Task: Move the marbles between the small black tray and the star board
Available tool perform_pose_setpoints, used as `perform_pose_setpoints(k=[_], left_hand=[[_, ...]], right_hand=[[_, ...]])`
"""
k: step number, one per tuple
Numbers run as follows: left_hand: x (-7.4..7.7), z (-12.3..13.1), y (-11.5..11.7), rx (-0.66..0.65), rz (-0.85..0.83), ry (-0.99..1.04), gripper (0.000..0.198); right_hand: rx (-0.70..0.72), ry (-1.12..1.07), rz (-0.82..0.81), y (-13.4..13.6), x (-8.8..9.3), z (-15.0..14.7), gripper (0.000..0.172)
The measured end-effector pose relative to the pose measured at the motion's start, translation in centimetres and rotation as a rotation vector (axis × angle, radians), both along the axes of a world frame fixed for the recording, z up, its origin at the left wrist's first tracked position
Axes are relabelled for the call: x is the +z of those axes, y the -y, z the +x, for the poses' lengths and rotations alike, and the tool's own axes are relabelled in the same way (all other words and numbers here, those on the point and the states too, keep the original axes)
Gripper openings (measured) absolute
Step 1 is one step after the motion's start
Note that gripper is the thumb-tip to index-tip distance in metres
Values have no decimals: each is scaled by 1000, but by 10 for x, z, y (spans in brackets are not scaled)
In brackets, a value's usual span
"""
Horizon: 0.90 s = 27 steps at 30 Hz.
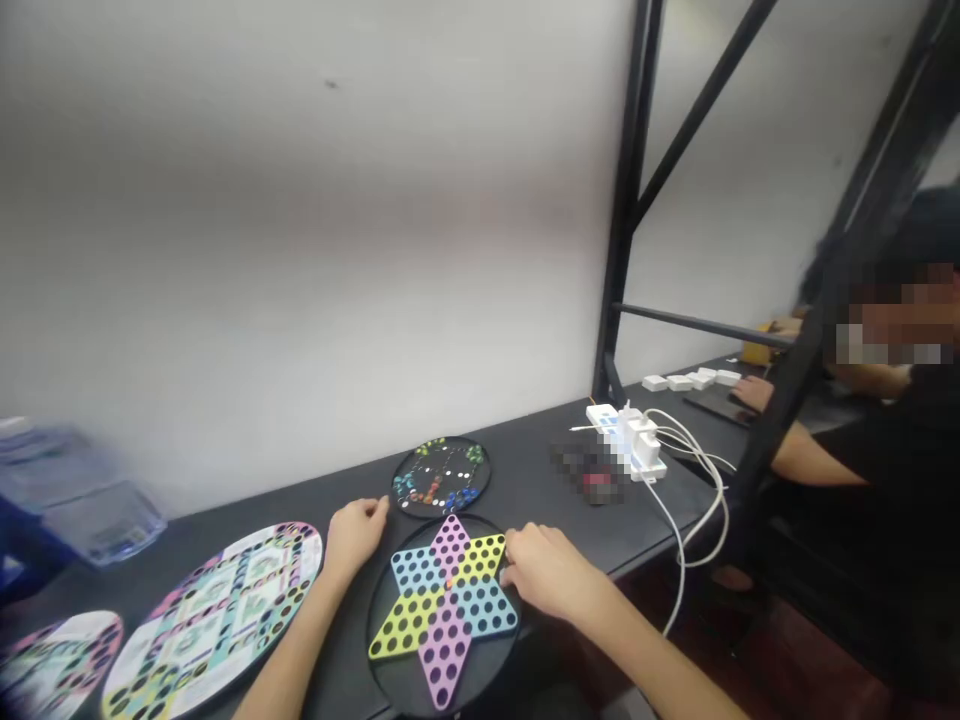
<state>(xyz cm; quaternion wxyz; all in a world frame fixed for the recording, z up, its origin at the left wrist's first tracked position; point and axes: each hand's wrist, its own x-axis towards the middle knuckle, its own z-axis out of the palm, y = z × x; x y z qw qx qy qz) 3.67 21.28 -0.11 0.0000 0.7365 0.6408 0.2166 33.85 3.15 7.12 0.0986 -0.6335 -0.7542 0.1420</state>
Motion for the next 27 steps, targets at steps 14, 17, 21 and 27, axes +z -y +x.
perform_pose_setpoints(k=[14,17,21,27], left_hand=[[-3,0,6,6,16,-15,48],[-3,0,6,9,8,-11,48],[-3,1,7,13,4,-7,49],[-1,1,9,8,-3,0,48]], right_hand=[[-315,-2121,-363,-40,-56,22,21],[-351,-2138,-346,-45,-60,18,23],[-432,-1896,-205,-46,-67,8,45],[-187,-937,46,-27,-49,15,44]])
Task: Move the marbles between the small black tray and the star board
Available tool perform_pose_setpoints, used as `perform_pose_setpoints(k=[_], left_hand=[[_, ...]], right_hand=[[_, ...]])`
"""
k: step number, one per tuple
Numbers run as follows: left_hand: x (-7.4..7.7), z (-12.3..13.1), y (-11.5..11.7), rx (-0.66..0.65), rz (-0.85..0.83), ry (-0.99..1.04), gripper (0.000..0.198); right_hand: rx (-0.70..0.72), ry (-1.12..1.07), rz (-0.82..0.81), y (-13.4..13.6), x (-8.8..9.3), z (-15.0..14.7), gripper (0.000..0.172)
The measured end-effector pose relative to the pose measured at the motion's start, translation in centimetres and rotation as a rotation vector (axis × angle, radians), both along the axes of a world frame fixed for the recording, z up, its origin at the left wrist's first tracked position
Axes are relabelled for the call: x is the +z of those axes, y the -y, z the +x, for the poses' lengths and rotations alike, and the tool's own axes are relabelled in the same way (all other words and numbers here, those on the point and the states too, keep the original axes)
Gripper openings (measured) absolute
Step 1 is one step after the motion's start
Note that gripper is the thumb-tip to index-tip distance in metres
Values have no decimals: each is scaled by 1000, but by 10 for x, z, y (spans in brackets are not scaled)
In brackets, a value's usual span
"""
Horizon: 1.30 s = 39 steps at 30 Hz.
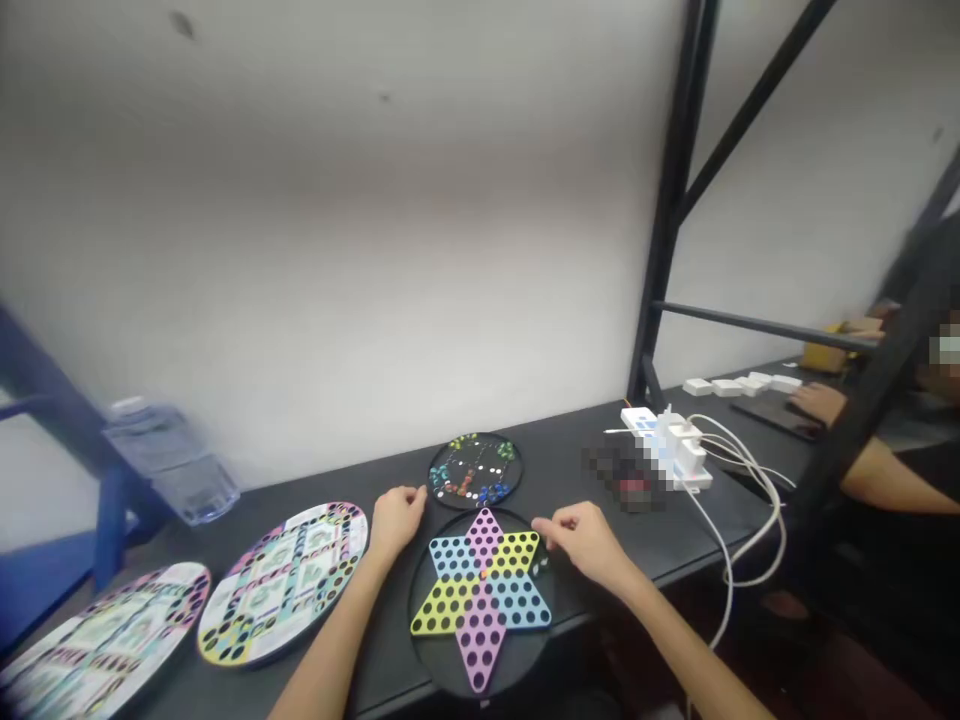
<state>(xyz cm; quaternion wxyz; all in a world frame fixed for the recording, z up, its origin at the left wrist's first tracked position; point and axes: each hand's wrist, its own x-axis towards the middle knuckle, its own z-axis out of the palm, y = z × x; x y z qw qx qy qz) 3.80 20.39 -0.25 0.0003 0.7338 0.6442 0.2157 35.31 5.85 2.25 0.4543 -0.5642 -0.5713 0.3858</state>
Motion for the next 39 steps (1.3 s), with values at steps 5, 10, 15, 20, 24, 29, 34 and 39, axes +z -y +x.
perform_pose_setpoints(k=[5,10,15,20,24,29,34,39], left_hand=[[0,1,2,11,-5,6,46],[1,1,3,4,-9,-1,48],[0,1,3,5,-9,-10,49],[2,1,4,2,-6,1,48],[4,1,5,2,-13,18,47],[7,1,6,-3,-15,25,49],[6,0,5,-7,-9,21,48],[5,0,5,0,-13,18,49]], right_hand=[[222,641,50,20,28,6,17],[311,967,14,25,38,-9,22],[281,945,-29,20,36,-12,15],[228,494,12,3,22,7,15],[151,-87,-226,-17,2,12,33],[133,-747,-226,-47,-10,6,31],[138,-1019,-290,-62,-8,1,17],[80,-1099,-337,-68,-9,-3,18]])
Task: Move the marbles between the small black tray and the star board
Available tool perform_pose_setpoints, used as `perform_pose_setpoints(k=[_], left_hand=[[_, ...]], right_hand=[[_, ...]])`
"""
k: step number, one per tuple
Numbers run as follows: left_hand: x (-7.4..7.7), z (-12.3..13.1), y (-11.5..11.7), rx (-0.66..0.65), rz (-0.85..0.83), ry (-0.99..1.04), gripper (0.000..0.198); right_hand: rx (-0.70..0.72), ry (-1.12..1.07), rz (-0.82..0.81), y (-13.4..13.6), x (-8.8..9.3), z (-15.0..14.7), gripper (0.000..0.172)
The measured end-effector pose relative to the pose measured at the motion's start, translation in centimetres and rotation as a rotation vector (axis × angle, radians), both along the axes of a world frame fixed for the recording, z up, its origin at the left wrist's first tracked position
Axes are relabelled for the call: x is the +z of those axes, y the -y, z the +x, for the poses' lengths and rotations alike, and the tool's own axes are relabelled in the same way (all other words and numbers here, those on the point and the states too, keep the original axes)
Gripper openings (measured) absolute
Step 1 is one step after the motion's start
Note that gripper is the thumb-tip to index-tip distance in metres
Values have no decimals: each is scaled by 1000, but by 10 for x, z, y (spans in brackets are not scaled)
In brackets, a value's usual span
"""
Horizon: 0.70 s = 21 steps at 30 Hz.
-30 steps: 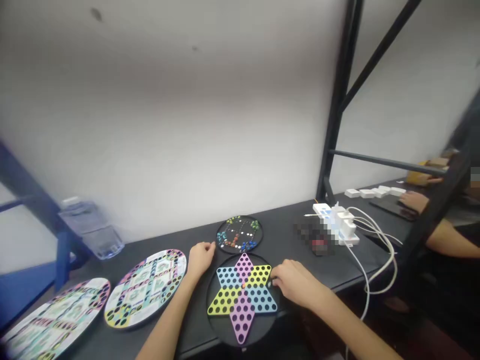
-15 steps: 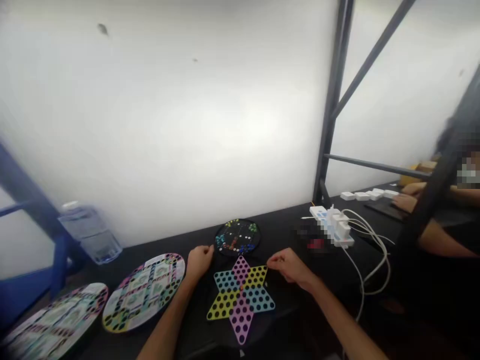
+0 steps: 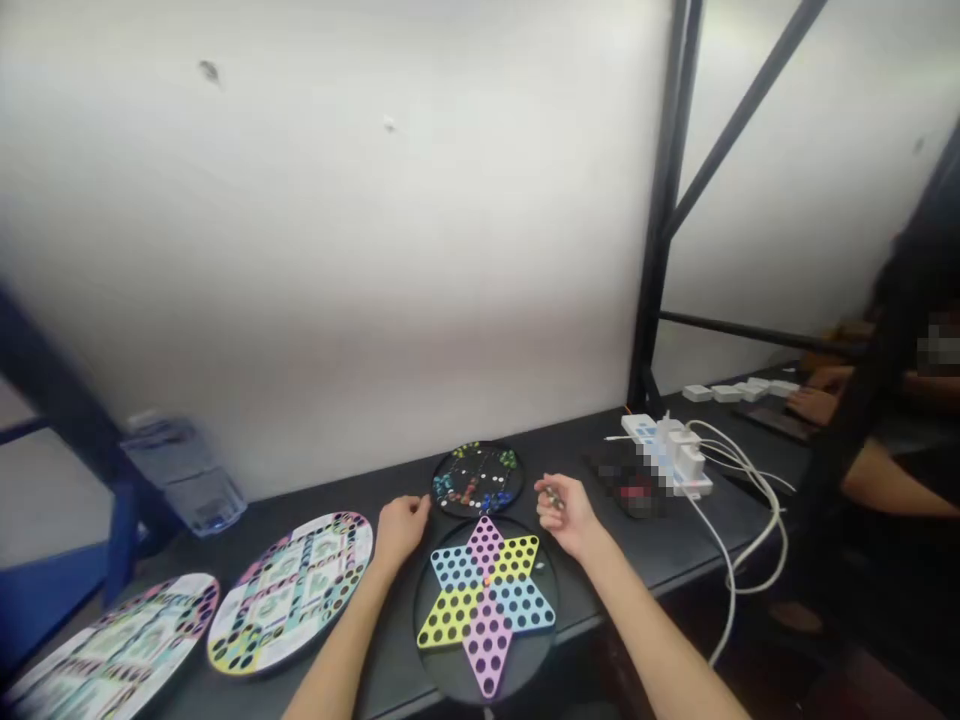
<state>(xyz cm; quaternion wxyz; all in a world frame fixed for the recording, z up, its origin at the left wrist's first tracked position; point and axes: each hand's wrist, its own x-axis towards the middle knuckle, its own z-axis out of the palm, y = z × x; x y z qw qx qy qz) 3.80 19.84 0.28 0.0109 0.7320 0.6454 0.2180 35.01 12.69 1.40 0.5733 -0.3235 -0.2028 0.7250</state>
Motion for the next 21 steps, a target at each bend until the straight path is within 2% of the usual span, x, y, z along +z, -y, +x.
perform_pose_setpoints(k=[2,6,8,10,12,14,16,19,21], left_hand=[[1,0,0,6,-5,-1,47],[0,0,0,11,-1,-1,47],[-1,0,0,11,5,-3,47],[-2,0,-1,6,11,-5,47],[-4,-1,-2,3,17,-7,47],[-6,-1,-3,3,20,-7,47],[-8,-1,-4,5,21,-6,47],[-9,0,-5,3,21,-8,47],[-8,0,-4,0,22,-13,48]], right_hand=[[-22,18,-33,-3,-1,-2,23],[-113,141,-45,-6,-5,-9,44],[-179,285,0,-1,-5,-13,52],[-174,534,90,10,-2,-12,53],[-62,889,237,26,7,-8,51],[81,1273,470,46,19,-1,43],[211,1533,591,65,32,5,34],[318,1857,593,85,45,5,26],[367,2011,575,92,46,-2,24]])
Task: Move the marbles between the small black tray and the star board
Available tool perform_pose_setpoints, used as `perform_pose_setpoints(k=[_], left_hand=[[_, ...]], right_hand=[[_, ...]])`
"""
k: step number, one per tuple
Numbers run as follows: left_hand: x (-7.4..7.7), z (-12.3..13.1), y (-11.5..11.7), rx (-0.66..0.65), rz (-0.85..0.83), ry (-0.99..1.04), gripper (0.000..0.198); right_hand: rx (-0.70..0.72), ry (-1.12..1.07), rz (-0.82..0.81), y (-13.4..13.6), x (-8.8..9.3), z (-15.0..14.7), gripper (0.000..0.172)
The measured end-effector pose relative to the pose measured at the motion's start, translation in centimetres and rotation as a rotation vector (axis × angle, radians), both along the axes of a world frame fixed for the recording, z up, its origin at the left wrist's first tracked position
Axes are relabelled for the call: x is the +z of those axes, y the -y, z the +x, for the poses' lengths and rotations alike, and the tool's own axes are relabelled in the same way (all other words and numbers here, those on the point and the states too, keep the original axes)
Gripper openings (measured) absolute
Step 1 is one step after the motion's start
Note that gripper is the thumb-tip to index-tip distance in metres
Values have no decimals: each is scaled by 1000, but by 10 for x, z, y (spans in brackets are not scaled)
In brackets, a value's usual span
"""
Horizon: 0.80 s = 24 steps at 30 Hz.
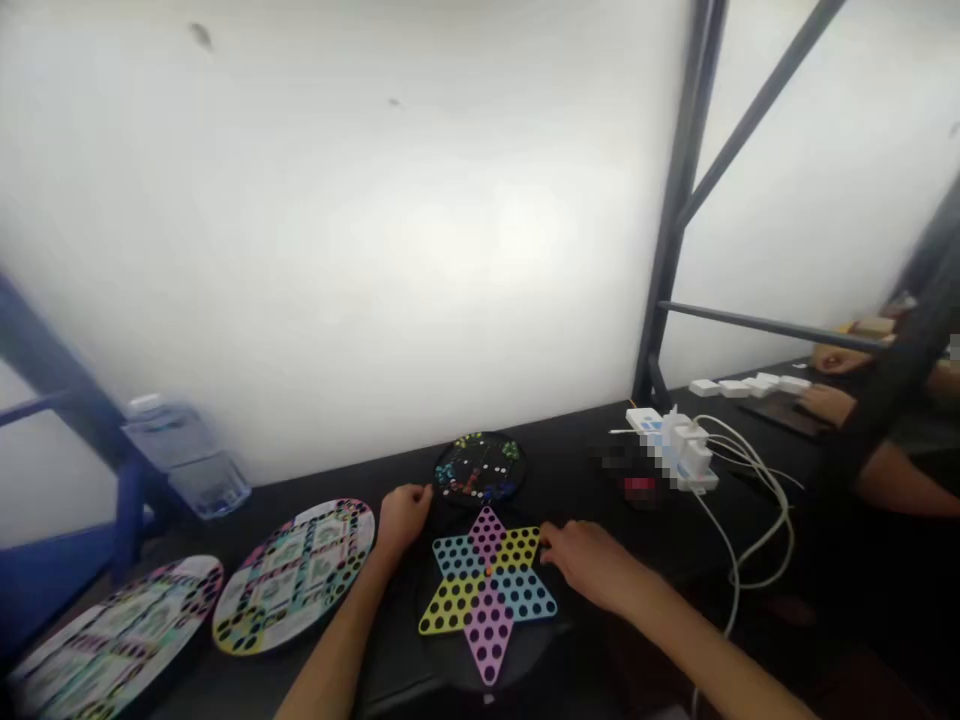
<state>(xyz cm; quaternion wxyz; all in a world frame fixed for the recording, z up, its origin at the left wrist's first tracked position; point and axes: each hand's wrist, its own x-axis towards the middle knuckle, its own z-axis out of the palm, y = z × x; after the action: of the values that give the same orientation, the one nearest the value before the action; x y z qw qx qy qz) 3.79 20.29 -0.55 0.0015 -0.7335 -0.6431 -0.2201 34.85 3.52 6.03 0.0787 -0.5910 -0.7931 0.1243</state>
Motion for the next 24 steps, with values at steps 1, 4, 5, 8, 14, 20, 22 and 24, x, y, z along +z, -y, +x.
perform_pose_setpoints(k=[1,4,5,8,14,20,22,24], left_hand=[[1,0,0,-1,1,-4,48],[2,0,2,-1,5,-16,48],[3,0,2,1,6,-21,48],[2,0,2,9,10,-29,48],[0,1,1,19,-3,-30,48],[2,2,3,24,-8,-28,48],[3,2,5,18,-8,-27,48],[3,2,6,14,-9,-27,49]], right_hand=[[1,57,-4,1,-1,-4,24],[-9,135,-12,0,-7,-16,24],[-19,133,-8,-1,-10,-18,24],[-48,55,10,-4,-15,-17,22],[-119,-718,-99,-17,-24,5,26],[-318,-1271,-183,-69,-39,6,45],[-327,-1121,-68,-98,-37,-3,38],[-277,-869,90,-129,-32,-14,25]])
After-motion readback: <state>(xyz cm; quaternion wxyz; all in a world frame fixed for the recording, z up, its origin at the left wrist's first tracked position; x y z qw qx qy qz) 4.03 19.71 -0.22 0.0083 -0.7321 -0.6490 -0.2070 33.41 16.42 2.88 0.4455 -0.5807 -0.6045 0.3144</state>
